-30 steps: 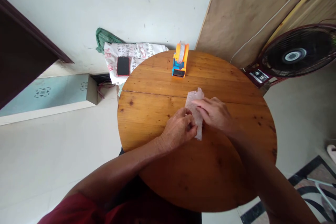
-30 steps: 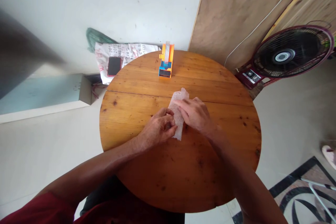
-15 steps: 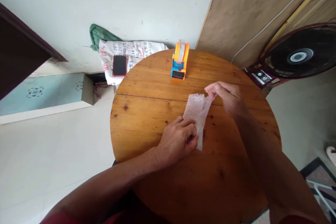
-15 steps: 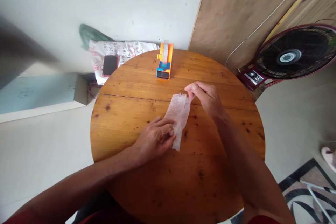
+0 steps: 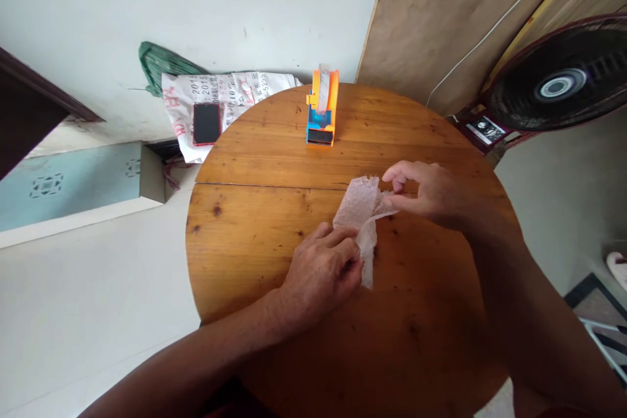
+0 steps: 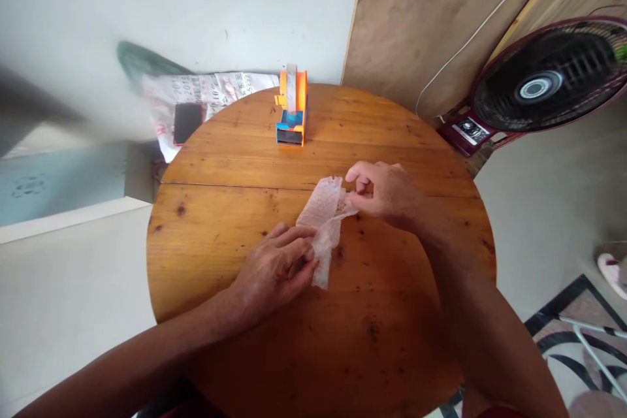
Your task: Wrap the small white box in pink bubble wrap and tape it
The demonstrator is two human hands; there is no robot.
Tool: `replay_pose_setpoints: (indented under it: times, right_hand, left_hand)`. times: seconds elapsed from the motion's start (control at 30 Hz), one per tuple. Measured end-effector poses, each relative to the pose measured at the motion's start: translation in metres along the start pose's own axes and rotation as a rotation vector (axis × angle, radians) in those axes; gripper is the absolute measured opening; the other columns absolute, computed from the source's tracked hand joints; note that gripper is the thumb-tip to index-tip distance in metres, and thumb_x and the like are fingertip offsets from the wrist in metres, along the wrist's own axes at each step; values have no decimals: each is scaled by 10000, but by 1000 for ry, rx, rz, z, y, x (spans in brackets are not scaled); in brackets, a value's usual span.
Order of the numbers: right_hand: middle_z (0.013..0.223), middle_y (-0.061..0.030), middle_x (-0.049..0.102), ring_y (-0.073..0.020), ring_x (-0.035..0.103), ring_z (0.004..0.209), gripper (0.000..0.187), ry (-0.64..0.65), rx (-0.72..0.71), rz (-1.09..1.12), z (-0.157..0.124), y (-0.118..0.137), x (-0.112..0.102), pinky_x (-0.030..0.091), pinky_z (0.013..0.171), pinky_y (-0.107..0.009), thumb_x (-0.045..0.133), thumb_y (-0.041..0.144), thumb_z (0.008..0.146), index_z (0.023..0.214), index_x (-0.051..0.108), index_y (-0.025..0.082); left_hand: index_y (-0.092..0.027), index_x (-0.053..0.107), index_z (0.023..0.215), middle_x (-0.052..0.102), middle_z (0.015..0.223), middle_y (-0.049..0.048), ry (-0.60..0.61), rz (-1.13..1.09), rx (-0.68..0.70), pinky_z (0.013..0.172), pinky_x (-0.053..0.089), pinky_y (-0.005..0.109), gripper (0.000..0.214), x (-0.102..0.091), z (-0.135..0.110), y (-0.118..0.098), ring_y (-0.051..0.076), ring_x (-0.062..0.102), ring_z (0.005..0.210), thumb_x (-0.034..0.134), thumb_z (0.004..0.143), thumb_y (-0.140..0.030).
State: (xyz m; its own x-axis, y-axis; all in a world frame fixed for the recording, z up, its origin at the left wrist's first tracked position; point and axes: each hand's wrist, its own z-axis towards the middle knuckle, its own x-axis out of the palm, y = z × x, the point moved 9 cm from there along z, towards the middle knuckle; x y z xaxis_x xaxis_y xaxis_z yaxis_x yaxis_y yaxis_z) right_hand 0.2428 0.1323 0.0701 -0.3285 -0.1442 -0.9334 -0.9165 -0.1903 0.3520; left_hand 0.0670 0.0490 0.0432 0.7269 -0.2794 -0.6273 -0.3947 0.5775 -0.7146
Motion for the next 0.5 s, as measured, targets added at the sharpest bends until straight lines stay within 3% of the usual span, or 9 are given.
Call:
replay_pose_setpoints:
  times: [0.13, 0.3, 0.4, 0.5]
  right_hand:
    - [1014, -39, 721, -266, 654, 973, 229, 54, -44, -171, -1, 3, 7, 407, 824, -391, 641, 327, 792, 1003, 690, 253]
    - [1098, -79, 693, -268, 658, 1012, 210, -65, -142, -194, 0, 12, 14, 415, 844, -401, 642, 304, 821, 1006, 700, 223]
    - [1131, -77, 698, -246, 668, 1003, 105, -186, -167, -107, 1, 14, 10, 426, 868, -404, 606, 254, 843, 865, 701, 216]
    - [1032, -57, 728, -219, 677, 927, 122, -251, -96, 134, 7, 2, 4, 469, 831, -378, 599, 257, 838, 762, 685, 218]
  left_hand:
    - [-192, 570, 734, 750, 1128, 46, 3, -3, 1, 816, 544, 361, 159, 1, 0, 1, 211, 669, 945, 602, 885, -155]
    - [-189, 576, 740, 753, 1116, 50, -6, 4, 15, 820, 537, 362, 150, 1, 0, 1, 215, 674, 954, 610, 881, -153]
    - [-188, 578, 731, 758, 1106, 50, -11, 9, 23, 812, 533, 365, 160, -1, 0, -1, 210, 672, 935, 604, 885, -156]
    - [-189, 589, 727, 757, 1137, 43, -15, 37, 31, 809, 526, 375, 165, -2, 0, -3, 208, 658, 925, 604, 890, -169]
